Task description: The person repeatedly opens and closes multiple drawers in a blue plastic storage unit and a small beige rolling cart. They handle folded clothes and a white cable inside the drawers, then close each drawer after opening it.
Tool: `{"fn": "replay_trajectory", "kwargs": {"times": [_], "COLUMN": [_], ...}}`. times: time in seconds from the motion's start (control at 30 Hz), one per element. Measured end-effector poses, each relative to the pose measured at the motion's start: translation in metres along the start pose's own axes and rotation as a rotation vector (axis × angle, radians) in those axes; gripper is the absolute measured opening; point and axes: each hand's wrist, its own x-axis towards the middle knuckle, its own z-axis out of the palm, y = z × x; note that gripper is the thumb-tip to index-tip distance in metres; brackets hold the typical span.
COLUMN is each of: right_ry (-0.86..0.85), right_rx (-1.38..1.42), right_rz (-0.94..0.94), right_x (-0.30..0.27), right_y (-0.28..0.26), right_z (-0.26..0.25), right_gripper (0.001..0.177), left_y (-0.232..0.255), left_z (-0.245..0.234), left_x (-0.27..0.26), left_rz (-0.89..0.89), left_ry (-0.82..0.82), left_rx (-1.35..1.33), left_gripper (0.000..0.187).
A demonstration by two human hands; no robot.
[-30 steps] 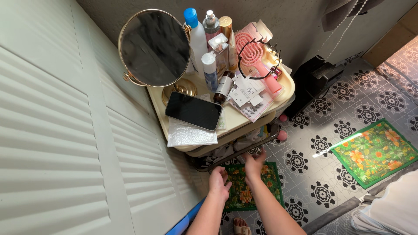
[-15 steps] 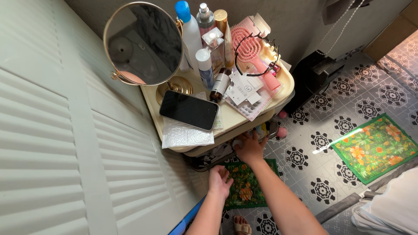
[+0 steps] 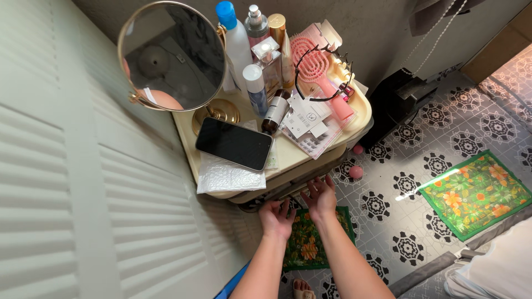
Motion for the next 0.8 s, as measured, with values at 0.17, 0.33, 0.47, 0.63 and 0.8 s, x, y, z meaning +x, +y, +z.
{"fn": "replay_trajectory", "kwargs": {"times": [0.17,0.33,0.47,0.63,0.8], "right_ry": [-0.109,-0.208,-0.085,0.0,0.003], "right_rx": [0.082,0.108,0.008,-0.12,-0.137], "right_rz": [0.053,0.014,0.216,0.341,0.341], "right_x": [0.019,0.058,0.097,0.144,0.177], "right_y": [0.005,0.039,0.081,0.118,0.138], "right_z": [-0.005,-0.049,-0.082,-0.092,-0.096], "right_gripper": [0.081,0.074,0.064,0.043,0.035], "left_y": [0.022,0.015,0.001,-0.003,-0.008], "left_z": [0.002,-0.006,-0.018,-0.027,-0.043], "left_x": [0.014,0.01,-0.001,0.003,0.012], "left_rz": [0.106,0.171,0.104,0.061,0.088], "left_ry": [-0.066,-0.074,-0.003,0.007,-0.005], "left_rx": [-0.027,0.078,0.123,0.227,0.277], "left_gripper": [0.004,0.021,0.062,0.075,0.073]}}
